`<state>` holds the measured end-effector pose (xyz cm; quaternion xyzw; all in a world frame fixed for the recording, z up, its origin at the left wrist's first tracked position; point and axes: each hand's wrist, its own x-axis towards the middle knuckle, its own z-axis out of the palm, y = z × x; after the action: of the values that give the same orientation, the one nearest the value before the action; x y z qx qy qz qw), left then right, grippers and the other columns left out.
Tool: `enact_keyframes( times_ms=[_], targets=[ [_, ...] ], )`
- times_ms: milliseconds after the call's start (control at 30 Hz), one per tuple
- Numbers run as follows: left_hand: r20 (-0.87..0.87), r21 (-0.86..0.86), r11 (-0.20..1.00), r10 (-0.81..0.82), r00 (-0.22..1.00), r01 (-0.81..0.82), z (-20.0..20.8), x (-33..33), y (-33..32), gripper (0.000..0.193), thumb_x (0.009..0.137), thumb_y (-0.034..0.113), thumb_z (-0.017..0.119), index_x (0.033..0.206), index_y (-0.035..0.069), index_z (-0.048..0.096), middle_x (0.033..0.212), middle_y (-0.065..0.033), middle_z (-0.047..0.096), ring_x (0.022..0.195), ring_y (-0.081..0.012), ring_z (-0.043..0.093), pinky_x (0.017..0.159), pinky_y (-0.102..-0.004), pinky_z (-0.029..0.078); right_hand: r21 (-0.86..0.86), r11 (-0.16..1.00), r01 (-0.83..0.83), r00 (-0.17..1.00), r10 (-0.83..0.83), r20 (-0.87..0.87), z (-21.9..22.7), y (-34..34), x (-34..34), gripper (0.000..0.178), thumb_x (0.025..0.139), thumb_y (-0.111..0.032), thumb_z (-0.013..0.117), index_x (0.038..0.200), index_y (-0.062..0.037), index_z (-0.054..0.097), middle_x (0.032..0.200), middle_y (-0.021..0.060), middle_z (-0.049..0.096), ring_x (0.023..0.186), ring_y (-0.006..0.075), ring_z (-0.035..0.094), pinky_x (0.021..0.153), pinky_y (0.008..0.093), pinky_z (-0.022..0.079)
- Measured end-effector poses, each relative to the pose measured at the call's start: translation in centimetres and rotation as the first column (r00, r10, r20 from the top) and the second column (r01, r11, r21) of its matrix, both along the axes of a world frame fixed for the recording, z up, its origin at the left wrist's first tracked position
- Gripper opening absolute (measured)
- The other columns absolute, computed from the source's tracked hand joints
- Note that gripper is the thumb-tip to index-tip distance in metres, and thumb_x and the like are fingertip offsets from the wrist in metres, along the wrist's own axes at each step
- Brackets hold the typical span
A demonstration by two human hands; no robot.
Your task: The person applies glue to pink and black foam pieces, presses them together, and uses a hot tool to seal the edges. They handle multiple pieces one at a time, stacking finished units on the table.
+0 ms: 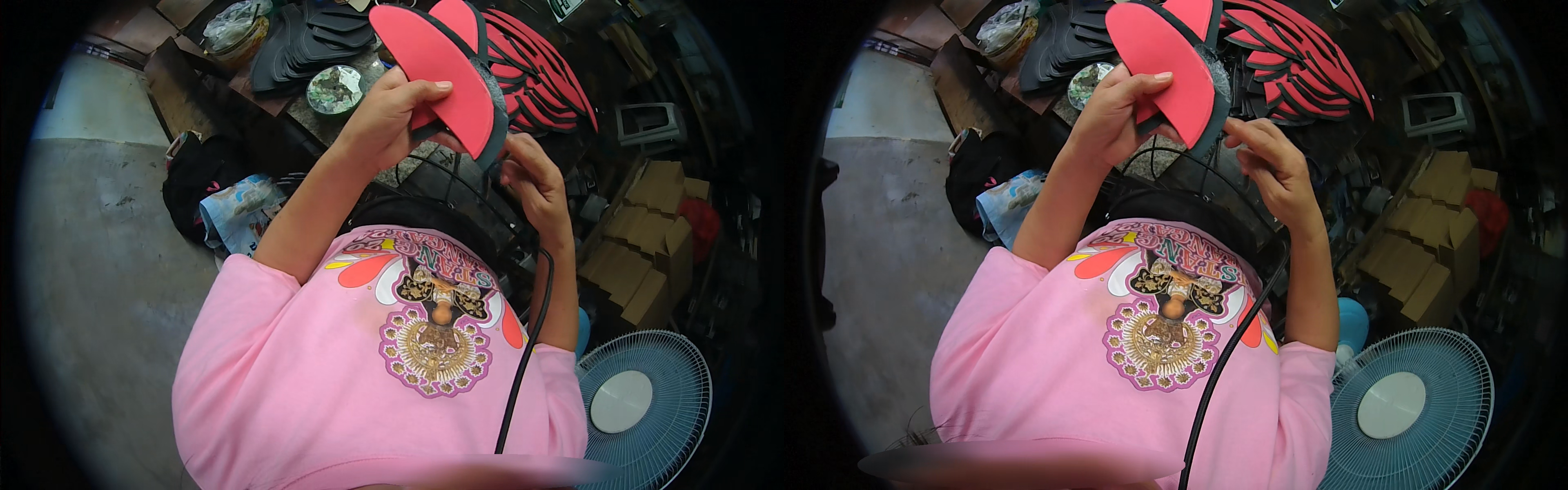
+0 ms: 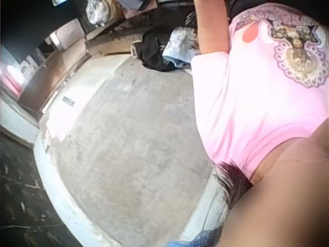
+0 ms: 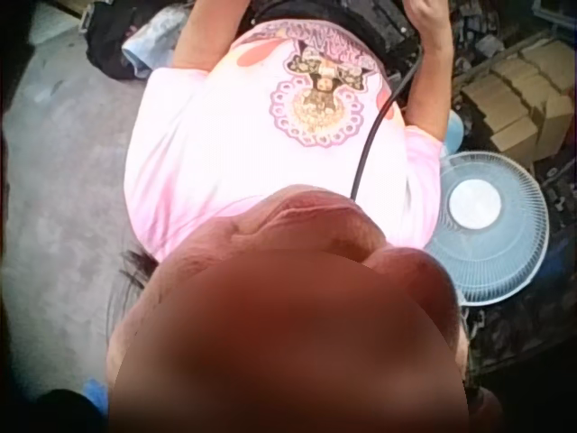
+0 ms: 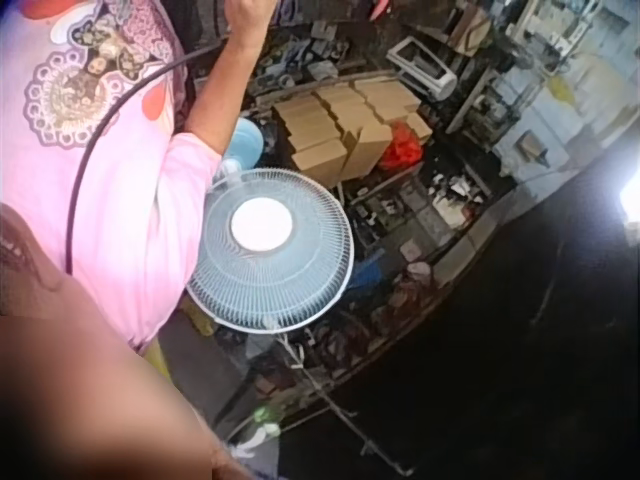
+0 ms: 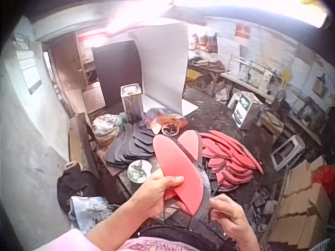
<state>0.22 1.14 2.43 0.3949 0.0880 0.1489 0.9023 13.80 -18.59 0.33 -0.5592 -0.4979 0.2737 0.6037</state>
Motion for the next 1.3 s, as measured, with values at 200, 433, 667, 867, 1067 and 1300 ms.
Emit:
enact_keyframes(
  times_ms=[200, 433, 667, 867, 1067, 1300],
  targets=[
    [-0.062, 0.043, 0.998, 0.037, 0.997, -0.035, 0.3, 0.7, -1.8, 0.026, 0.092, 0.009, 0.054, 0.115, -0.005, 0.055, 0.099, -0.0149, 0.067, 0.083, -0.0246, 0.071, 0.059, -0.0384, 0.062, 0.026, 0.989, 0.147, 0.989, -0.147, 0.001, 1.4, 0.3, 0.8, 0.062, 0.077, 0.016, 0.042, 0.136, -0.0008, 0.053, 0.118, 0.0041, 0.059, 0.097, 0.0062, 0.054, 0.073, 0.0196, 0.045],
    [-0.014, -0.020, 0.999, 0.030, 0.999, -0.030, 0.1, 0.8, -0.7, 0.025, 0.093, 0.007, 0.052, 0.114, -0.005, 0.055, 0.103, -0.0155, 0.066, 0.085, -0.0251, 0.070, 0.059, -0.0398, 0.064, 0.056, 0.993, -0.104, 0.961, 0.115, -0.250, 0.9, 0.5, -0.8, 0.061, 0.077, 0.018, 0.043, 0.135, 0.0015, 0.053, 0.119, 0.0080, 0.060, 0.087, 0.0127, 0.057, 0.069, 0.0208, 0.042],
    [0.016, -0.075, 0.997, 0.030, 0.999, -0.028, -0.1, 1.1, -1.2, 0.023, 0.093, 0.006, 0.051, 0.113, -0.006, 0.055, 0.103, -0.0164, 0.066, 0.087, -0.0259, 0.070, 0.061, -0.0406, 0.064, -0.083, 0.986, 0.148, 0.965, -0.125, 0.229, 2.2, 0.6, 0.2, 0.046, 0.086, 0.010, 0.054, 0.130, -0.0022, 0.059, 0.098, 0.0073, 0.062, 0.090, 0.0131, 0.057, 0.081, 0.0250, 0.046],
    [-0.033, -0.074, 0.984, 0.162, 0.986, -0.164, -0.2, 1.1, -0.7, 0.026, 0.093, 0.010, 0.056, 0.115, -0.004, 0.052, 0.101, -0.0136, 0.066, 0.084, -0.0216, 0.071, 0.060, -0.0347, 0.064, 0.041, 0.995, 0.090, 0.829, -0.098, 0.551, 1.9, 0.8, -1.3, 0.054, 0.076, 0.012, 0.060, 0.123, -0.0143, 0.067, 0.087, 0.0084, 0.062, 0.068, 0.0199, 0.062, 0.063, 0.0276, 0.049],
    [-0.020, -0.038, 0.978, 0.204, 0.979, -0.205, -0.3, 1.1, -0.8, 0.027, 0.093, 0.010, 0.056, 0.117, -0.001, 0.052, 0.102, -0.0124, 0.066, 0.085, -0.0210, 0.070, 0.058, -0.0348, 0.063, 0.031, 0.998, -0.051, 0.877, 0.030, 0.479, 4.2, 0.2, 0.3, 0.049, 0.075, 0.016, 0.053, 0.112, -0.0092, 0.072, 0.091, 0.0100, 0.061, 0.076, 0.0182, 0.063, 0.068, 0.0268, 0.050],
    [-0.009, 0.007, 0.998, 0.065, 0.998, -0.065, -0.8, 0.9, -1.2, 0.027, 0.093, 0.009, 0.056, 0.117, -0.002, 0.052, 0.103, -0.0120, 0.066, 0.087, -0.0206, 0.070, 0.065, -0.0349, 0.063, -0.050, 0.968, 0.245, 0.707, -0.143, 0.693, 3.0, 1.6, -0.6, 0.058, 0.074, 0.009, 0.062, 0.123, -0.0200, 0.066, 0.092, 0.0081, 0.064, 0.070, 0.0243, 0.063, 0.063, 0.0325, 0.052]
  ],
)
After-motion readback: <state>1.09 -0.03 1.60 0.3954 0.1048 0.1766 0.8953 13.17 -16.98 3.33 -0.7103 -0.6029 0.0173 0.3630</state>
